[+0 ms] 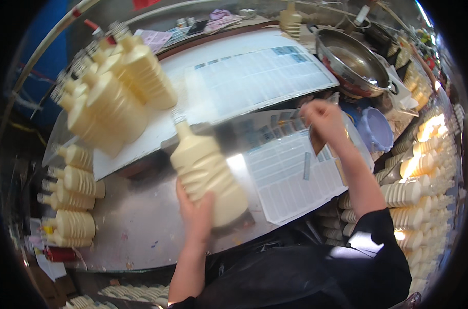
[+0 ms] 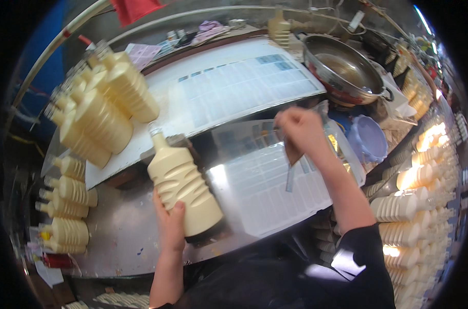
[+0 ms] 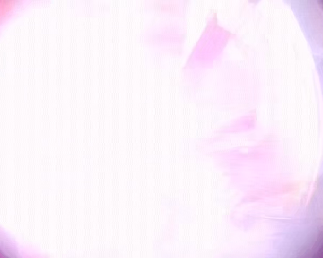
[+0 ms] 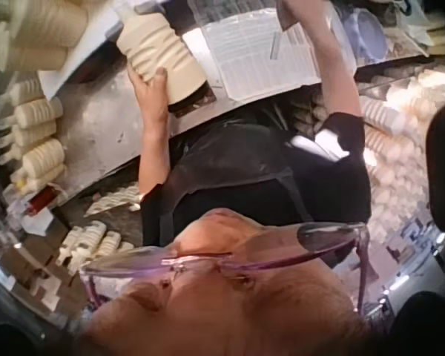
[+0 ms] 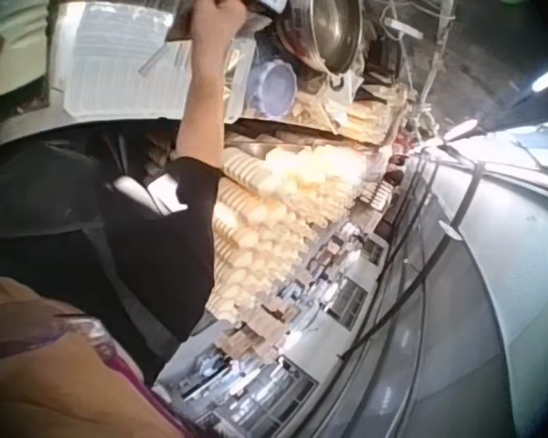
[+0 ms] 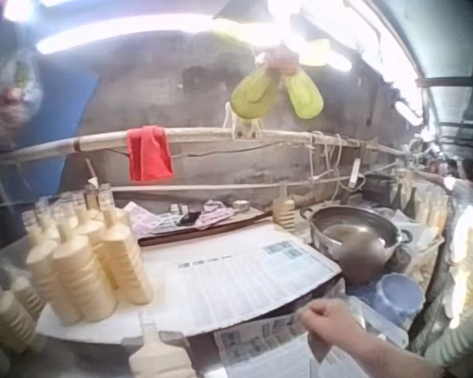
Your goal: The person picks up a cream-colored plastic bottle, peels a label from a sheet, and applies it to the bottle's body. They smooth the label with their fingers and repeat the process on multiple bottles, placing finished bottles on a nearby surface.
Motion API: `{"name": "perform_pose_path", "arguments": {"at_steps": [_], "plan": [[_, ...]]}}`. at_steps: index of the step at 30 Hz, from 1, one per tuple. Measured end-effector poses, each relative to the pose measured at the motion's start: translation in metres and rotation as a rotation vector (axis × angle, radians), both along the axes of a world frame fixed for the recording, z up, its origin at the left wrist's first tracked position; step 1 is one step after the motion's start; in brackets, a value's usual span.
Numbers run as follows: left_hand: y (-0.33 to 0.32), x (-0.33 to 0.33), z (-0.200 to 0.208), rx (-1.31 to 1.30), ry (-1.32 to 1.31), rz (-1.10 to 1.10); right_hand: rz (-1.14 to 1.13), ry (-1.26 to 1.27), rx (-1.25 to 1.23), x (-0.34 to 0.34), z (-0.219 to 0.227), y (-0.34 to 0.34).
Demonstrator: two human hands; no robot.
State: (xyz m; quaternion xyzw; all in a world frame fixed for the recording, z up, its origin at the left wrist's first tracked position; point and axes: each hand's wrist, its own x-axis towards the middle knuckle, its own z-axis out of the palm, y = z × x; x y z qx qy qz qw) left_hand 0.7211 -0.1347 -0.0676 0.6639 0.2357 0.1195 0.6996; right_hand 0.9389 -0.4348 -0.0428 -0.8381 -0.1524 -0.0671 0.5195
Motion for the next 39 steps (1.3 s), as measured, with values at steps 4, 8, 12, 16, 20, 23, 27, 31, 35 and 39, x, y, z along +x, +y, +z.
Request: {"name": "perform_pose_path", "arguments": {"at_steps": [4,8,12,16,20,23,27,31,35,39], "plan": [[0.003,-0.003,-0.01,0.016,-0.019,0.016,-0.424,-0.152,-0.231,0.085,0.056,-0.087],[0.005,-0.004,-0.017,-0.034,-0.08,0.014,-0.584,-0.369,-0.579,0.153,0.078,-0.139],[0.002,-0.007,-0.014,0.016,-0.055,0.057,-0.466,0.275,-0.753,0.195,0.089,-0.148],[0.004,-0.008,-0.022,0.008,-0.082,0.04,-0.398,0.265,-0.645,0.217,0.062,-0.173],[0.002,-0.012,-0.019,-0.035,-0.098,0.024,-0.239,0.371,-0.372,0.211,0.058,-0.164],[0.002,-0.014,-0.019,-0.028,-0.098,0.023,-0.153,0.527,-0.206,0.209,0.086,-0.18],[0.004,-0.011,-0.025,0.077,-0.117,0.005,-0.347,0.473,0.11,0.165,0.111,-0.158],[0.005,-0.007,-0.016,-0.018,-0.163,-0.067,-0.095,0.465,-0.117,0.105,0.126,-0.117],[0.009,-0.008,-0.014,0.066,-0.116,-0.066,0.061,0.541,-0.142,0.042,0.103,-0.062],[0.01,-0.004,-0.014,0.095,-0.092,-0.088,0.143,0.629,-0.22,-0.014,0.089,-0.024]]}}
